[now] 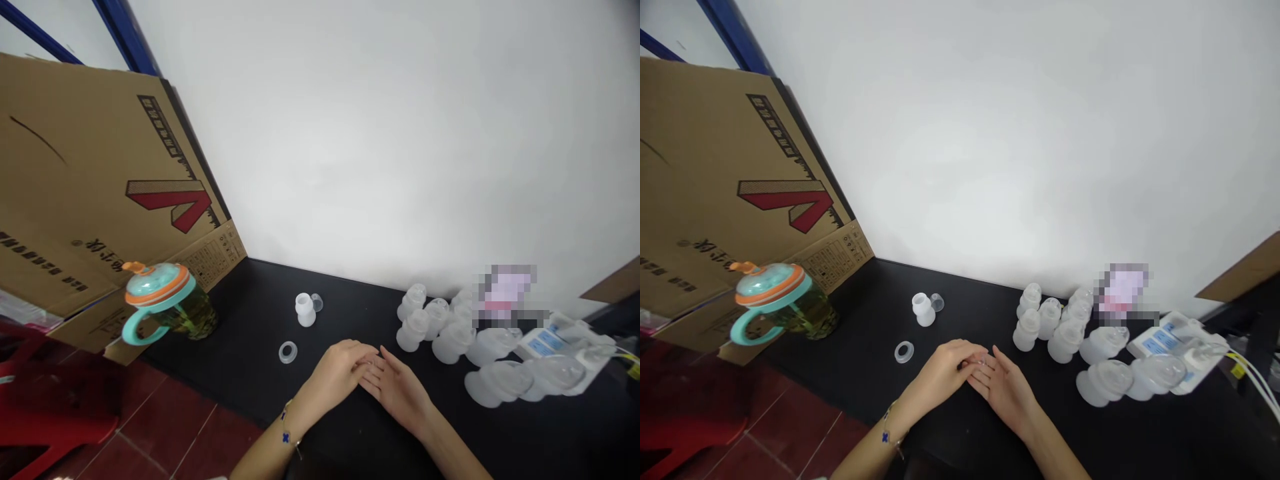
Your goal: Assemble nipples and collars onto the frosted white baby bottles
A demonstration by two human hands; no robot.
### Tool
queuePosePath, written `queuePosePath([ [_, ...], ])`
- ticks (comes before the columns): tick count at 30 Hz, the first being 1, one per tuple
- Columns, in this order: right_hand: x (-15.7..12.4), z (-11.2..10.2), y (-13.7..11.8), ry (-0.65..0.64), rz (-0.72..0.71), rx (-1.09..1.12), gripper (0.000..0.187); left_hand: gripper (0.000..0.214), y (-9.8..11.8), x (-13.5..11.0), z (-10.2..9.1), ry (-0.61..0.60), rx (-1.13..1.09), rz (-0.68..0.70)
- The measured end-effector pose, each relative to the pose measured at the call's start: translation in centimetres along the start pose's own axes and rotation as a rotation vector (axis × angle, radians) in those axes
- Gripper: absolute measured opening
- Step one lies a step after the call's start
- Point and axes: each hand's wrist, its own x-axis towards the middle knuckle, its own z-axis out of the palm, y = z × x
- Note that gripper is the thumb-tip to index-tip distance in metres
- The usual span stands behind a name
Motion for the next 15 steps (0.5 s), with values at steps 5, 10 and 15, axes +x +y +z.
queuePosePath([
  [5, 0.2, 0.0, 0.4, 0.051, -0.046, 0.077, 0.027, 0.039, 0.1, 0.0, 1.0, 0.014, -0.001, 0.032],
  [10, 0.2, -0.2, 0.0, 0.119, -0.034, 0.179, 0.035, 0.033, -1.8, -1.2, -1.3, 0.188, 0.053, -0.019],
  [15, 0.1, -0.3, -0.6, 0.127, -0.065, 0.247, 0.037, 0.046, -5.3, -4.1, -4.6, 0.136, 0.469, -0.461],
])
